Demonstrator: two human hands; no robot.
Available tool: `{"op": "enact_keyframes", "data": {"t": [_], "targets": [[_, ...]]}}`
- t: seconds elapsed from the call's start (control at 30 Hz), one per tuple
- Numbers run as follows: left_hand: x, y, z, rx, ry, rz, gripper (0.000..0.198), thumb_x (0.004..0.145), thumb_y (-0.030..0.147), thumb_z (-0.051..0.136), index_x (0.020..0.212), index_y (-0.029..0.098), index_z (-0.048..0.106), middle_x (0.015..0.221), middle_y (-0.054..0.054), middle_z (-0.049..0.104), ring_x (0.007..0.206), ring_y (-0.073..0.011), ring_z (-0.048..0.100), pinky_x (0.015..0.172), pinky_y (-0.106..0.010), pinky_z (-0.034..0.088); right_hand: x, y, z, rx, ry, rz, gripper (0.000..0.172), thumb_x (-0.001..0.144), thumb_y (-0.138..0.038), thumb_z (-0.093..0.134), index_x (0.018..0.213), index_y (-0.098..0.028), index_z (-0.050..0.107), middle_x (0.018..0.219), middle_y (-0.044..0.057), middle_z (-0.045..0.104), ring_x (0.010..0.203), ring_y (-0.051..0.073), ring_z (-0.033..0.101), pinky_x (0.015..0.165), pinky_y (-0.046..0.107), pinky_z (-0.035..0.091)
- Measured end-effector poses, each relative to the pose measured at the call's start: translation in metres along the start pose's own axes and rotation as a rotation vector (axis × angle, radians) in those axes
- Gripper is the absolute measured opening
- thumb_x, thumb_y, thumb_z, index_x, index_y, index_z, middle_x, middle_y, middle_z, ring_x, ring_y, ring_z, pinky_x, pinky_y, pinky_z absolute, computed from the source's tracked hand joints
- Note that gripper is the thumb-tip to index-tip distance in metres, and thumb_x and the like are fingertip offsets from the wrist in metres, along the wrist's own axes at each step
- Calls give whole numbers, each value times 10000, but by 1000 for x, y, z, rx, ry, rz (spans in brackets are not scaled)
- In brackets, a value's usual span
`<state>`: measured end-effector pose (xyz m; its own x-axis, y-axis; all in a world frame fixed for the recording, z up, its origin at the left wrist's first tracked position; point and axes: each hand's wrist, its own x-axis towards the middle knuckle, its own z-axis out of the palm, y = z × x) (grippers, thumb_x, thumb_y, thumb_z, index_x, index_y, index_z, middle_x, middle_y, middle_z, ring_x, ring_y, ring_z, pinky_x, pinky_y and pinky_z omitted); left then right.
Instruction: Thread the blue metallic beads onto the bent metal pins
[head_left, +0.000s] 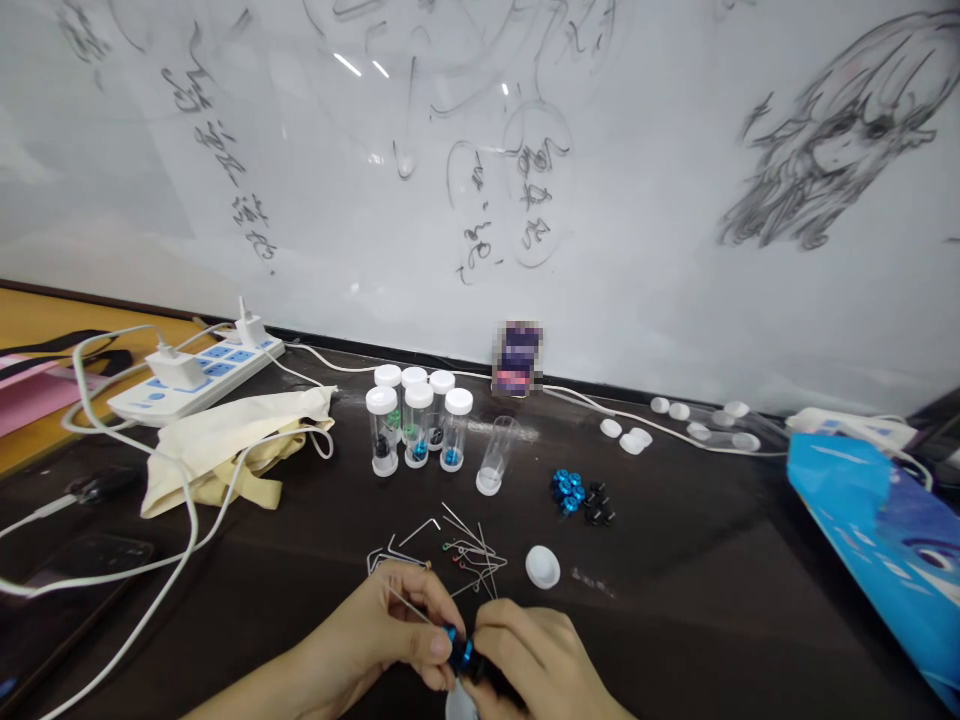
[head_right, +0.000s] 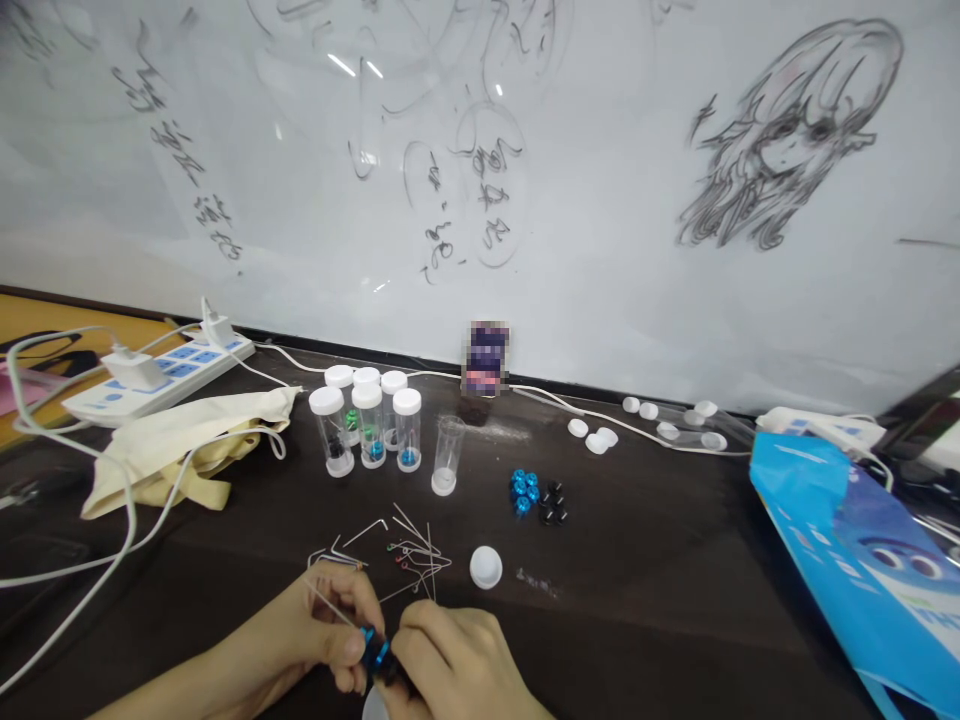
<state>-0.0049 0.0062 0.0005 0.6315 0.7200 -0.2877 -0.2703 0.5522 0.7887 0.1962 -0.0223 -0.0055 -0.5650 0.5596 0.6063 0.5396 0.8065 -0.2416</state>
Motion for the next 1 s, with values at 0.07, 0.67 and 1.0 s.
{"op": "enact_keyframes", "data": {"t": [0.07,0.67,1.0], "targets": [[0,0,1,2,-7,-9,179,616,185,849,724,109,728,629,-33,687,567,-141,683,539,-192,537,-2,0,1,-7,-21,16,358,1008,-356,365,791,-170,580,678,18,628,530,119,577,498,235,427],[0,0,1,-1,-7,-10,182,614,189,849,723,109,728,628,-41,693,555,-136,679,539,-192,536,-2,2,1,-8,-10,19,402,1008,-383,355,736,-173,565,638,11,602,515,126,555,484,245,422],[1,-1,-1,-16,9,3,185,609,190,854,727,112,735,633,-38,690,552,-122,673,531,-173,531,2,1,0,-38,34,-35,301,1008,-281,389,847,-162,614,727,27,646,523,107,568,483,225,420]]}}
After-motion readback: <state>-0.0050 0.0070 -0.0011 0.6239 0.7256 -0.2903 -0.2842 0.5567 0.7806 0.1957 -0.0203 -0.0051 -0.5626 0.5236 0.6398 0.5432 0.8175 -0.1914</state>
